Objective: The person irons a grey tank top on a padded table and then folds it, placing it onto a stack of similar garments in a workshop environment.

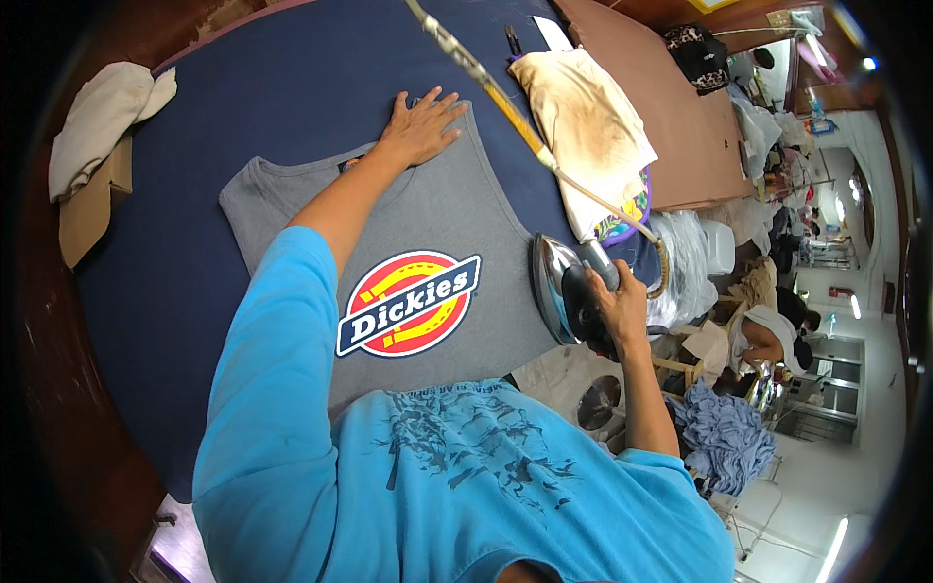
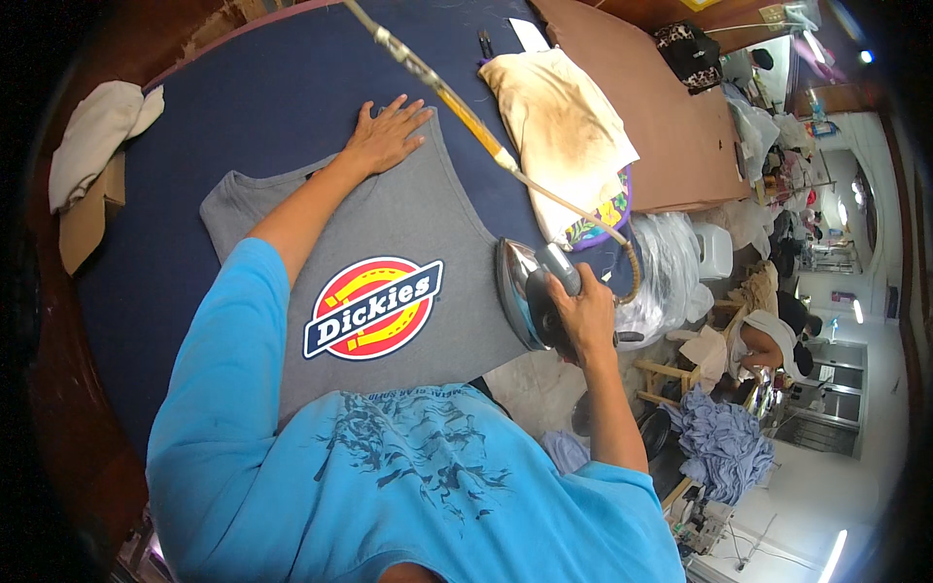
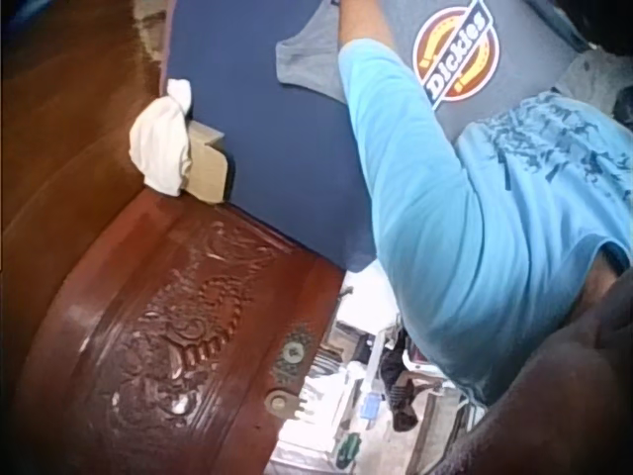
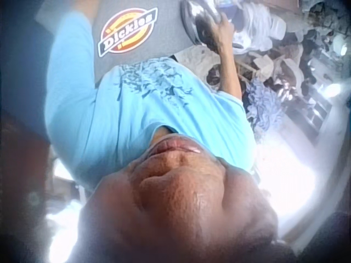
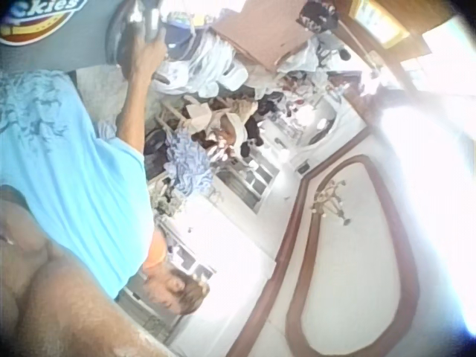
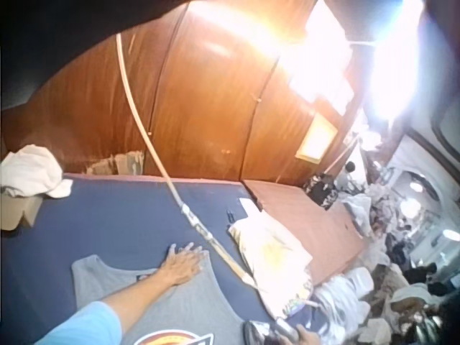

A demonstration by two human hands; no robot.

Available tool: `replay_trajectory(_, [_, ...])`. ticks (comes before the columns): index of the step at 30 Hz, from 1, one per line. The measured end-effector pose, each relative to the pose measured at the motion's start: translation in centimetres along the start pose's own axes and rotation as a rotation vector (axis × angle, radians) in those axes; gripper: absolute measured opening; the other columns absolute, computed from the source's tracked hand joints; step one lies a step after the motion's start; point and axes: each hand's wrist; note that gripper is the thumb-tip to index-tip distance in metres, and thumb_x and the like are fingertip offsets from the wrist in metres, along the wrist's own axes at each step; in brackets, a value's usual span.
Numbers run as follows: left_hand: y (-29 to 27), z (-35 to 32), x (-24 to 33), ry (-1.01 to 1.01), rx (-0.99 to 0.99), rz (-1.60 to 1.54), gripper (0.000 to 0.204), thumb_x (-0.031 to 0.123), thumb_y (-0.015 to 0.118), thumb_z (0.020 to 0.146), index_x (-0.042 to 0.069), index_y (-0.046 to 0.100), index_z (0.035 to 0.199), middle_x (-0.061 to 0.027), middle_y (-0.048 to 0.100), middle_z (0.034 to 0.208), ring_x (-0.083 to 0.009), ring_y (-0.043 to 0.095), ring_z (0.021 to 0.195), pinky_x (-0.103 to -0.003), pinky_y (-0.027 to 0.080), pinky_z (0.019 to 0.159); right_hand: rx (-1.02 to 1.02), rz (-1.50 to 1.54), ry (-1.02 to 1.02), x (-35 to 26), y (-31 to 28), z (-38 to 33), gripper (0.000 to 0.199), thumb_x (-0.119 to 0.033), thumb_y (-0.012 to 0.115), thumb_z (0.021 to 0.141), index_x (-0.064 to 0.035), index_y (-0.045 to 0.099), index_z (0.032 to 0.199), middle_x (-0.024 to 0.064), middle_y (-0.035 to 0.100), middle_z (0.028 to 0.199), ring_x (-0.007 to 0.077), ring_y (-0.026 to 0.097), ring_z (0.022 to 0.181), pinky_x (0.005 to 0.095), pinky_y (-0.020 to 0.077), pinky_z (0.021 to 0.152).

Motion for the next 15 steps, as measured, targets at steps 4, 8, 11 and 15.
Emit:
replay_trajectory(4, [-1.0,0.1,-0.1,-0.016,-0.051,0.024,0.049,0.04,0.027,0.094,0.027,0.023,0.142,0.0018,0.02,0.148,-0.0193,0.013,0.138,-0.058,0.012,0.106,-0.061,-0.158,-0.071,-2.9,0.2,1.3,0.046,-0.044,0.063,0.076,-0.0008,0.058,0.089,0.0246,0.061,0.073,0.0397,0.061,0.072,0.0434,0.0472,0.063])
replay_trajectory(8, [-0.7,0.4,-0.7,-0.013,-0.037,0.051,0.047,0.038,0.026,0.095,0.027,0.023,0.141,0.0028,0.02,0.148,-0.0194,0.015,0.137,-0.058,0.013,0.105,-0.079,-0.184,-0.186,-5.5,1.5,3.4,0.045,-0.043,0.061,0.078,0.0007,0.055,0.085,0.0247,0.06,0.071,0.04,0.06,0.071,0.0448,0.0469,0.063])
replay_trajectory(11, [-0.3,0.8,-0.7,-0.002,-0.017,0.065,0.047,0.037,0.026,0.095,0.028,0.024,0.141,0.003,0.021,0.148,-0.0194,0.015,0.137,-0.058,0.014,0.105,-0.067,-0.203,-0.242,-7.9,2.4,5.1,0.044,-0.043,0.06,0.079,0.0005,0.054,0.082,0.0244,0.059,0.069,0.0398,0.06,0.07,0.0448,0.0471,0.062])
replay_trajectory(15, [0.4,0.9,-0.8,0.007,0.035,0.1,0.046,0.037,0.026,0.095,0.029,0.024,0.141,0.0035,0.022,0.148,-0.0191,0.016,0.137,-0.059,0.014,0.105,-0.086,-0.189,-0.3,-9.8,3.2,7.0,0.045,-0.043,0.06,0.079,0.0015,0.054,0.081,0.025,0.059,0.07,0.0405,0.059,0.069,0.0441,0.0461,0.061])
Point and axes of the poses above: each hand's wrist, its own z-axis towards the middle knuckle, its own y-axis out of the palm, x = y × z
